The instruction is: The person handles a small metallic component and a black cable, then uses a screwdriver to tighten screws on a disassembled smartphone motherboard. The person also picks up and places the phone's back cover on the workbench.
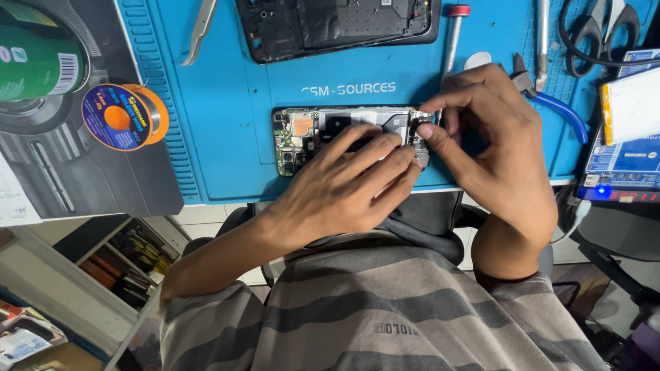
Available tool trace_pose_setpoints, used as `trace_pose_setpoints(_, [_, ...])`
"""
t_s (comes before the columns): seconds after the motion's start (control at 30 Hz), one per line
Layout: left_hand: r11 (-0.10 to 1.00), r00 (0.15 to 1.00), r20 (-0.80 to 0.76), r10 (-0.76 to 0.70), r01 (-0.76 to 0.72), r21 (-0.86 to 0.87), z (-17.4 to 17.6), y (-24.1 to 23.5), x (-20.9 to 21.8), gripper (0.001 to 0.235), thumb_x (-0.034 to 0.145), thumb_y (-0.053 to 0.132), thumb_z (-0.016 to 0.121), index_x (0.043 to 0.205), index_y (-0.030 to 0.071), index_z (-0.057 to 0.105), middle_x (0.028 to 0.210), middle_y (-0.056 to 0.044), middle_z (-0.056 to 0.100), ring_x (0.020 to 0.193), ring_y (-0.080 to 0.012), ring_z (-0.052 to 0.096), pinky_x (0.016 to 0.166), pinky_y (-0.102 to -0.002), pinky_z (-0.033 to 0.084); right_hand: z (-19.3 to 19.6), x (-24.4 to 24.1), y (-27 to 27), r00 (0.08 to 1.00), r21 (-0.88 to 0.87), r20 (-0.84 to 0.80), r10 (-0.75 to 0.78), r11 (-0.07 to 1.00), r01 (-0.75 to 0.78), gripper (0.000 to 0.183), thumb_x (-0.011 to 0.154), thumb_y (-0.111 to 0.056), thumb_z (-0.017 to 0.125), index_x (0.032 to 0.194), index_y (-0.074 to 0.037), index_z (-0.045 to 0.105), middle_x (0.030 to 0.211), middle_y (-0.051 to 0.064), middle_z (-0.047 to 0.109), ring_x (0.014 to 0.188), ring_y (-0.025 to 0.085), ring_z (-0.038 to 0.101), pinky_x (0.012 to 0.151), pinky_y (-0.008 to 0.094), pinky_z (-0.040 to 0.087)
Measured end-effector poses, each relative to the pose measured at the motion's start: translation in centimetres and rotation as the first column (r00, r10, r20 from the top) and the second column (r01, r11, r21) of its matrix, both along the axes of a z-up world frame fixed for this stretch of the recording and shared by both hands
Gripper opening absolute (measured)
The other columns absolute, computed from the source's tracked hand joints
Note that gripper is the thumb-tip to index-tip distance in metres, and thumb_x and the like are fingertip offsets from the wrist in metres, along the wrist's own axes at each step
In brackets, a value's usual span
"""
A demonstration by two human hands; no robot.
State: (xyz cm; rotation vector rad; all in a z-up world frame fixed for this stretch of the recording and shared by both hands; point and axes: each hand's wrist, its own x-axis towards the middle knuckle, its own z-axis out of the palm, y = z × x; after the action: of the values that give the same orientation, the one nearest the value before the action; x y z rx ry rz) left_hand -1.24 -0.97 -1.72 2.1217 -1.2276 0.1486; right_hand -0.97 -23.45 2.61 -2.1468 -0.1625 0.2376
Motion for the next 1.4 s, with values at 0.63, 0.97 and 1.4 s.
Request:
trace_pose_setpoints(0.63, [0.996,0.999,-0.036,-0.001,-0.002,-0.085,0.0,-0.1,0.5,0.024,0.096,0.006,0.077,0.117,-0.004,0.071,0.117,-0.013,0.065,0.116,-0.0272,0.063,0.103,-0.043,0.057,-0.2,0.4,-0.4,0.966,0.202,-0.252,-0.048,0.974,0.101,0.015,0.098,0.001,0.078,0.11,0.0,0.069,0.094,0.0,0.067,0.085,0.004,0.059,0.072,0.017,0.045])
trace_pose_setpoints(0.97, [0.999,0.998,-0.058,-0.013,0.01,-0.049,0.5,0.3,0.5,0.025,0.097,0.007,0.073,0.119,-0.005,0.071,0.119,-0.013,0.066,0.12,-0.0274,0.062,0.106,-0.044,0.054,-0.8,-0.1,-0.3,0.96,0.184,-0.256,-0.11,0.97,0.16,0.015,0.101,-0.001,0.079,0.113,0.001,0.07,0.09,0.004,0.07,0.08,0.002,0.06,0.07,0.014,0.046])
trace_pose_setpoints(1.4, [1.0,0.999,-0.038,-0.012,0.011,-0.024,0.2,0.2,0.4,0.02,0.096,0.008,0.073,0.113,-0.003,0.072,0.118,-0.011,0.066,0.121,-0.0268,0.062,0.108,-0.046,0.053,-0.6,-0.3,0.8,0.964,0.107,-0.2,-0.174,0.974,0.198,0.016,0.099,0.0,0.08,0.112,-0.001,0.071,0.088,-0.001,0.065,0.074,0.002,0.053,0.062,0.015,0.038])
